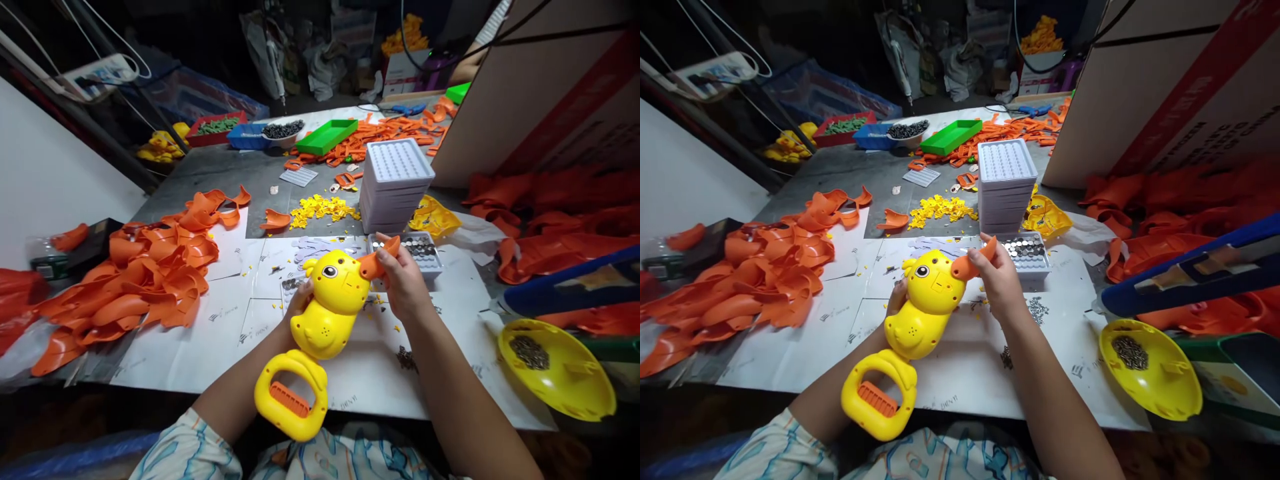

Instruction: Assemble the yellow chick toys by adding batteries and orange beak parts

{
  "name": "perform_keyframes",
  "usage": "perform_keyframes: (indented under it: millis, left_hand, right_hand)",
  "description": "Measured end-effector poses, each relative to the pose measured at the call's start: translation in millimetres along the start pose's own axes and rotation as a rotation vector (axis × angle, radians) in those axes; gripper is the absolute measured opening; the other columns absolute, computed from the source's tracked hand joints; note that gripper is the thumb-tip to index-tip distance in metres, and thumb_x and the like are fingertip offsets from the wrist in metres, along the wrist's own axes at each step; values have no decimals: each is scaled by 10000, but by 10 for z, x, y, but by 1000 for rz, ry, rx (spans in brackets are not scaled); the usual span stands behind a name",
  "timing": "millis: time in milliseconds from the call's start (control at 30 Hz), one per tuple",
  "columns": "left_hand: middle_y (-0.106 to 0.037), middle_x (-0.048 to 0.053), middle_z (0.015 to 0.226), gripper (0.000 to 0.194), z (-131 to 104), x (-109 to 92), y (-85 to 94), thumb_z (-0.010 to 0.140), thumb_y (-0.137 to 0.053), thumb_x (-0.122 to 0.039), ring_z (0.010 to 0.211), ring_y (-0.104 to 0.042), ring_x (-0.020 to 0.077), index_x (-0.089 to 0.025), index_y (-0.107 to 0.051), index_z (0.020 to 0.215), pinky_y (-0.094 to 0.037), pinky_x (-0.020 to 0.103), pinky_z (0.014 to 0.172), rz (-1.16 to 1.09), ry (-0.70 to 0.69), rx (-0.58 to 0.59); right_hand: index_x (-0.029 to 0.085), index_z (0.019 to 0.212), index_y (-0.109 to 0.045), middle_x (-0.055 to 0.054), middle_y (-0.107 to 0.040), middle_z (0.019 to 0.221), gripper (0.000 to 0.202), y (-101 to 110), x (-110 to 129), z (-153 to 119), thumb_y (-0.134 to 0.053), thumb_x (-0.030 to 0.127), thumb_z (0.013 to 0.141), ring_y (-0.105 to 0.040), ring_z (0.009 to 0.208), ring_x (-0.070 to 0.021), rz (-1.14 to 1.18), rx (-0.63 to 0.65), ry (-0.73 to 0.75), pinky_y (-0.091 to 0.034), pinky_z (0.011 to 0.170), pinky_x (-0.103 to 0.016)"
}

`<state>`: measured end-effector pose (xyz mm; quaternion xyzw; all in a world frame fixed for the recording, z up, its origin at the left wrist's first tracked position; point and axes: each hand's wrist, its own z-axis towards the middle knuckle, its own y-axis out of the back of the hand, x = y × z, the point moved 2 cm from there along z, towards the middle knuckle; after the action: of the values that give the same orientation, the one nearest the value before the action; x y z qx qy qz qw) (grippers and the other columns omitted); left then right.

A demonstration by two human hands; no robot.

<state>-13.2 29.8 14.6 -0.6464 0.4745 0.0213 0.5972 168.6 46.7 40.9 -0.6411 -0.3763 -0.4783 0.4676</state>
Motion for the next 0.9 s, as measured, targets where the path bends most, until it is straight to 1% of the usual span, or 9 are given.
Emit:
perform_keyframes:
  millis: [100, 167, 267, 367, 467, 567, 700, 800, 900]
  left_hand:
    - [-679, 42, 651, 409, -21, -48, -42, 614, -827, -545, 978, -715, 361, -214, -676, 801, -561, 475, 888, -1, 54, 12]
    - [-695, 57, 677, 412, -55, -65, -67, 607, -828, -554, 1035, -701, 392, -210, -679, 778, -551, 508, 911, -3, 81, 36]
    - [-757, 117, 993, 584, -102, -52, -115, 622, -819, -606, 1122, -671, 404, -189, -719, 1019, -523, 505, 974, -21, 163, 140]
    - [-646, 149, 1336, 881, -85, -75, -144, 628, -794, -678, 1218, -616, 384, -141, -618, 1304, -416, 466, 1114, -90, 185, 205]
    - [-535, 191, 1461, 1147, -36, -143, -133, 559, -770, -777, 1241, -584, 362, -52, -514, 1410, -332, 408, 1169, -130, 250, 196]
    - [-630, 166, 1348, 1257, -56, -213, -112, 525, -788, -789, 1079, -674, 229, -38, -438, 1470, -455, 242, 1013, -161, 360, 216]
    - [-754, 76, 1019, 1130, -170, -233, -30, 590, -762, -792, 796, -729, 104, -85, -480, 1424, -522, 112, 727, -184, 481, 246]
    - [-756, 39, 991, 946, -181, -219, 60, 653, -704, -788, 783, -738, 83, -145, -547, 1329, -535, 90, 703, -199, 470, 252]
    - [-751, 60, 981, 853, -120, -223, 72, 627, -776, -703, 801, -740, 99, -125, -605, 1230, -550, 103, 743, -186, 416, 278]
  right_hand:
    - [157, 1260, -539, -90, -640, 1046, 959, 23, -10, 18, -836, 711, 535, -635, 902, -192, 30, -25, -9, -550, 780, -282]
    - [148, 1250, -543, -96, -645, 1068, 952, 31, -19, 16, -846, 706, 540, -638, 904, -187, 34, -12, -22, -549, 783, -274]
    - [148, 1260, -545, -111, -643, 1102, 1015, 31, -15, -11, -848, 758, 507, -638, 903, -189, 39, 33, -29, -546, 750, -262]
    - [170, 1255, -553, -129, -616, 1206, 947, -9, 33, -56, -798, 797, 589, -642, 971, -205, 129, 231, 28, -552, 740, -255]
    - [229, 1303, -526, -92, -608, 1245, 775, -47, 84, -89, -863, 569, 694, -637, 1052, -182, 237, 376, 56, -567, 843, -256]
    - [241, 1305, -518, -68, -633, 1200, 746, -58, 99, -86, -904, 363, 679, -630, 1077, -156, 222, 353, 96, -563, 914, -245]
    - [222, 1270, -513, -67, -656, 1105, 704, -93, 86, -80, -881, 408, 699, -650, 994, -156, 183, 392, 138, -578, 851, -247]
    - [217, 1272, -481, -63, -650, 1059, 762, -127, 58, -69, -877, 484, 678, -650, 940, -148, 152, 391, 120, -578, 832, -250]
    - [210, 1313, -426, -72, -634, 1046, 953, -154, 21, -51, -866, 638, 584, -646, 937, -169, 50, 318, 72, -583, 802, -280]
